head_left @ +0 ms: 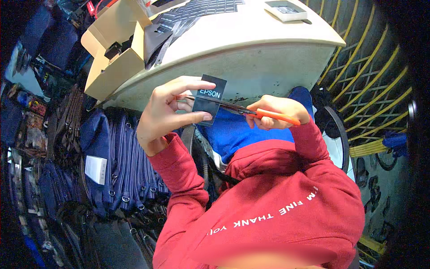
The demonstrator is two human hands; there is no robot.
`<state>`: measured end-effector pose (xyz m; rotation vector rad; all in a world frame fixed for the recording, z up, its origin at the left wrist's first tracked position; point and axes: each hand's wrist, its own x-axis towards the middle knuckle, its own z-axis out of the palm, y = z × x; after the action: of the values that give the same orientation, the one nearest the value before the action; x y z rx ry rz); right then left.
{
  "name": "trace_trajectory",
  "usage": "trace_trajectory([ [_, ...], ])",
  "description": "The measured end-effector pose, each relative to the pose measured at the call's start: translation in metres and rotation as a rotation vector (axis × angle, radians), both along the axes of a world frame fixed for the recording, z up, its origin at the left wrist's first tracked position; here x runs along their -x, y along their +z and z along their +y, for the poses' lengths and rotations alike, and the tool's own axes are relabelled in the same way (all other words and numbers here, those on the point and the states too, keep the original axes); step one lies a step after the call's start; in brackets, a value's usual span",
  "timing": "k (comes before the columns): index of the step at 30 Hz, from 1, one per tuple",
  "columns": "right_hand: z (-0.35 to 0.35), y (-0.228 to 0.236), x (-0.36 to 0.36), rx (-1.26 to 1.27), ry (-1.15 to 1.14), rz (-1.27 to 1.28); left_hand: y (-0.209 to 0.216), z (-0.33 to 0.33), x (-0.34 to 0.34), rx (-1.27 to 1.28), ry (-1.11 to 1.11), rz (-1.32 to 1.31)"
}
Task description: The person is using scissors to cut individual labels from a sheet of Epson brand tags.
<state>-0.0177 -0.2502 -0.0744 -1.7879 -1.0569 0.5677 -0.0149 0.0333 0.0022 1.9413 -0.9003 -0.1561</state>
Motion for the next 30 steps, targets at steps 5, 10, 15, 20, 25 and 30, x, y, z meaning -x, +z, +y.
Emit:
trace_trajectory([
  [5, 0.001, 0.001, 0.001, 0.032, -0.031, -0.053, 0.0, 0.0, 0.002, 0.05, 0.009, 0.051],
  [10, 0.002, -0.001, 0.003, 0.072, -0.082, -0.06, -0.001, 0.002, 0.0, 0.029, -0.011, 0.0],
  [15, 0.003, 0.002, 0.004, 0.066, -0.097, 0.11, -0.001, 0.001, 0.001, 0.035, -0.005, -0.014],
  [20, 0.005, 0.006, 0.007, 0.057, -0.12, 0.159, 0.003, 0.003, 0.001, 0.001, 0.003, -0.028],
  [25, 0.005, 0.003, 0.007, 0.106, -0.182, 0.25, 0.003, 0.003, 0.0, -0.045, -0.019, -0.112],
  [30, 0.004, 0.01, 0.008, 0.141, -0.174, -0.076, -0.003, 0.005, 0.001, 0.049, 0.016, -0.029],
])
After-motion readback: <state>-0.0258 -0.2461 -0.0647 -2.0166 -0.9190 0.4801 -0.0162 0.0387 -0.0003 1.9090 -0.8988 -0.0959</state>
